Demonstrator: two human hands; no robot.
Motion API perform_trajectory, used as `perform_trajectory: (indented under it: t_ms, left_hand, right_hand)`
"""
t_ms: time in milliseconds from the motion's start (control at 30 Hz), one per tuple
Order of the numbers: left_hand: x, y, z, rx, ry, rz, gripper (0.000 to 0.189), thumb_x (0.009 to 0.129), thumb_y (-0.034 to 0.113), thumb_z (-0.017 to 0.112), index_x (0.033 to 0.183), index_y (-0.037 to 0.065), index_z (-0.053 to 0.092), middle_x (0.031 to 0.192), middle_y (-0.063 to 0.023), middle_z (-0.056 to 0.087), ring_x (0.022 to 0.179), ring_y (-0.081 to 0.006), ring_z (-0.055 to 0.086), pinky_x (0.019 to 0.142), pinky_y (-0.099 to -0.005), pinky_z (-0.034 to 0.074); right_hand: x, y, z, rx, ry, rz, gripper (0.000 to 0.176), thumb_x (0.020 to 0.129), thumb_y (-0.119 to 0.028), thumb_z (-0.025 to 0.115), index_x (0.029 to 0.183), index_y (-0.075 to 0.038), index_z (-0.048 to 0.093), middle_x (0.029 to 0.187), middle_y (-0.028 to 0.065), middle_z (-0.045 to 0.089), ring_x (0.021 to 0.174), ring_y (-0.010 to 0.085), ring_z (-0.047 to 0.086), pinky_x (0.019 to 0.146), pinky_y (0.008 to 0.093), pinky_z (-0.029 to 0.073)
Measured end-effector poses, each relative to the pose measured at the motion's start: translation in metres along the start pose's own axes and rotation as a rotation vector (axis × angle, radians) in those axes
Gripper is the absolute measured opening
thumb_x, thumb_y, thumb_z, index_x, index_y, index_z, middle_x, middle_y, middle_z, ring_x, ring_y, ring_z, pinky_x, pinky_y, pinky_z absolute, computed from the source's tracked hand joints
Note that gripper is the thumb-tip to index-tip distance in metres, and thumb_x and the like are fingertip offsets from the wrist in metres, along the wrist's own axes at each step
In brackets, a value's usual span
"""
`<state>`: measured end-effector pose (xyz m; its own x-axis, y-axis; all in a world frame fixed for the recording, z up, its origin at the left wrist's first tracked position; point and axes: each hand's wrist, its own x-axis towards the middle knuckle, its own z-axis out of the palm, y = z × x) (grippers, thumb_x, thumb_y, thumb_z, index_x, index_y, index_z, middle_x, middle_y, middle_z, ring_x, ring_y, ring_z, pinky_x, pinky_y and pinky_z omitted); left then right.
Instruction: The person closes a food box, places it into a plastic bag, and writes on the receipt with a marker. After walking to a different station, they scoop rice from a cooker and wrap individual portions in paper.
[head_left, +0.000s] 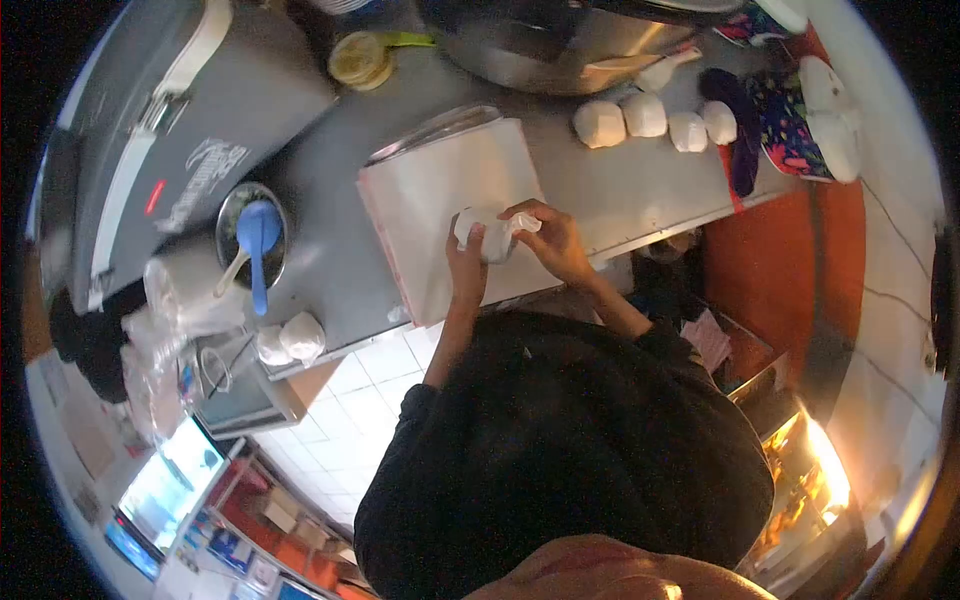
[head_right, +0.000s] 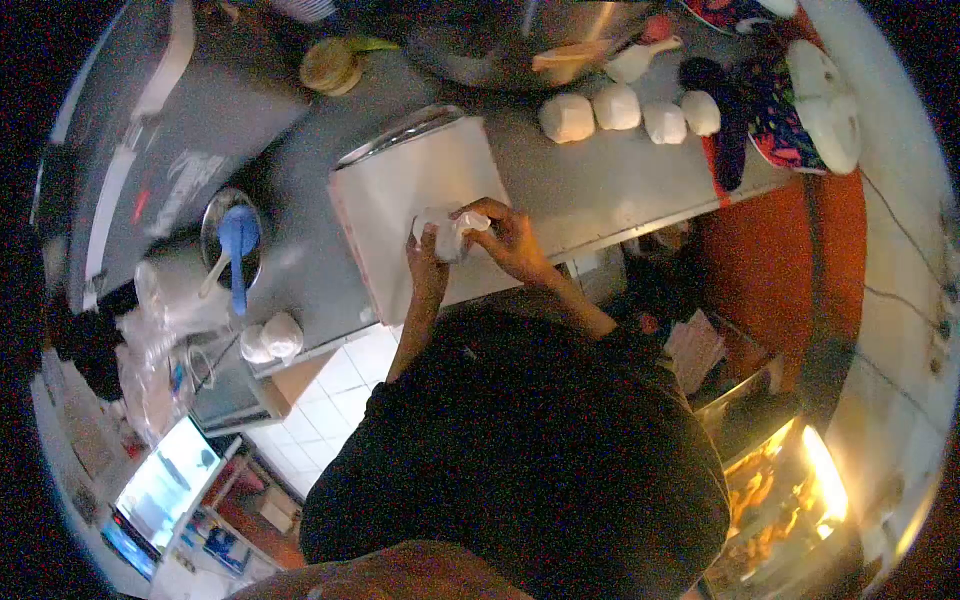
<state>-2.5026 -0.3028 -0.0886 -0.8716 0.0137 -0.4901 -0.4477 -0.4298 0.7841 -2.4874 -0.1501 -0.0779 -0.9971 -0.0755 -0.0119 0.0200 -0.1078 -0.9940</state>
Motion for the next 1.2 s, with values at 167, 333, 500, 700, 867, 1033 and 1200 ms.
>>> perform_trajectory:
  t_ms: [167, 333, 500, 700, 867, 1033, 1200]
  left_hand:
    - [-0.007, 0.019, 0.044, -0.037, -0.247, 0.096, 0.053, 0.077, 0.032, 0.070, 0.112, -0.001, 0.049, 0.098, -0.0108, 0.058, 0.090, -0.0183, 0.057, 0.079, -0.0305, 0.049]
    - [-0.015, 0.033, 0.076, 0.213, -0.671, 0.325, 0.045, 0.070, 0.026, 0.079, 0.096, 0.002, 0.052, 0.090, -0.0059, 0.057, 0.091, -0.0163, 0.056, 0.080, -0.0303, 0.046]
    - [-0.019, 0.020, 0.113, 0.279, -0.762, 0.246, 0.040, 0.068, 0.017, 0.080, 0.094, 0.006, 0.052, 0.102, -0.0072, 0.059, 0.096, -0.0198, 0.058, 0.087, -0.0347, 0.046]
    - [-0.004, -0.012, 0.130, 0.592, -0.612, 0.139, 0.041, 0.070, 0.021, 0.079, 0.096, 0.004, 0.053, 0.103, -0.0107, 0.063, 0.094, -0.0195, 0.059, 0.081, -0.0328, 0.048]
    - [0.013, -0.016, 0.168, 0.777, -0.208, 0.008, 0.054, 0.074, 0.033, 0.077, 0.106, -0.004, 0.055, 0.095, -0.0152, 0.063, 0.085, -0.0236, 0.061, 0.071, -0.0334, 0.050]
    - [0.048, -0.117, 0.155, 1.055, 0.010, 0.158, 0.071, 0.073, 0.040, 0.076, 0.117, -0.006, 0.046, 0.111, -0.0226, 0.054, 0.105, -0.0334, 0.053, 0.091, -0.0463, 0.039]
    - [0.037, -0.107, 0.195, 1.142, 0.202, 0.175, 0.088, 0.069, 0.046, 0.077, 0.126, -0.005, 0.034, 0.123, -0.0268, 0.040, 0.120, -0.0426, 0.034, 0.100, -0.0575, 0.022]
  right_hand:
    - [-0.017, -0.018, 0.005, 0.765, 0.372, 0.185, 0.021, 0.086, -0.014, 0.058, 0.102, -0.001, 0.060, 0.100, 0.0090, 0.061, 0.090, 0.0191, 0.056, 0.075, 0.0270, 0.044]
    - [-0.024, -0.001, -0.013, 0.941, 0.275, -0.035, 0.041, 0.087, -0.038, 0.049, 0.107, -0.002, 0.053, 0.104, 0.0063, 0.056, 0.098, 0.0204, 0.053, 0.086, 0.0302, 0.042]
    - [-0.039, -0.025, -0.056, 0.752, 0.241, 0.478, 0.034, 0.094, -0.031, 0.042, 0.114, -0.006, 0.048, 0.102, 0.0044, 0.053, 0.101, 0.0170, 0.052, 0.090, 0.0307, 0.042]
    - [-0.019, -0.044, -0.153, -0.062, -0.050, 0.255, 0.046, 0.089, -0.029, 0.057, 0.127, -0.007, 0.043, 0.109, 0.0054, 0.051, 0.098, 0.0179, 0.050, 0.084, 0.0297, 0.043]
    - [0.006, -0.043, -0.271, -1.205, 0.360, -0.101, 0.058, 0.078, -0.009, 0.059, 0.133, -0.008, 0.041, 0.133, 0.0154, 0.042, 0.122, 0.0350, 0.038, 0.103, 0.0433, 0.031]
    - [0.044, -0.020, -0.298, -1.419, 0.217, -0.079, 0.069, 0.078, -0.003, 0.051, 0.142, -0.009, 0.027, 0.143, 0.0190, 0.029, 0.134, 0.0384, 0.025, 0.111, 0.0507, 0.019]
    - [0.065, -0.039, -0.317, -1.308, 0.162, -0.238, 0.065, 0.081, -0.014, 0.054, 0.141, -0.009, 0.030, 0.142, 0.0211, 0.030, 0.131, 0.0399, 0.028, 0.110, 0.0516, 0.019]
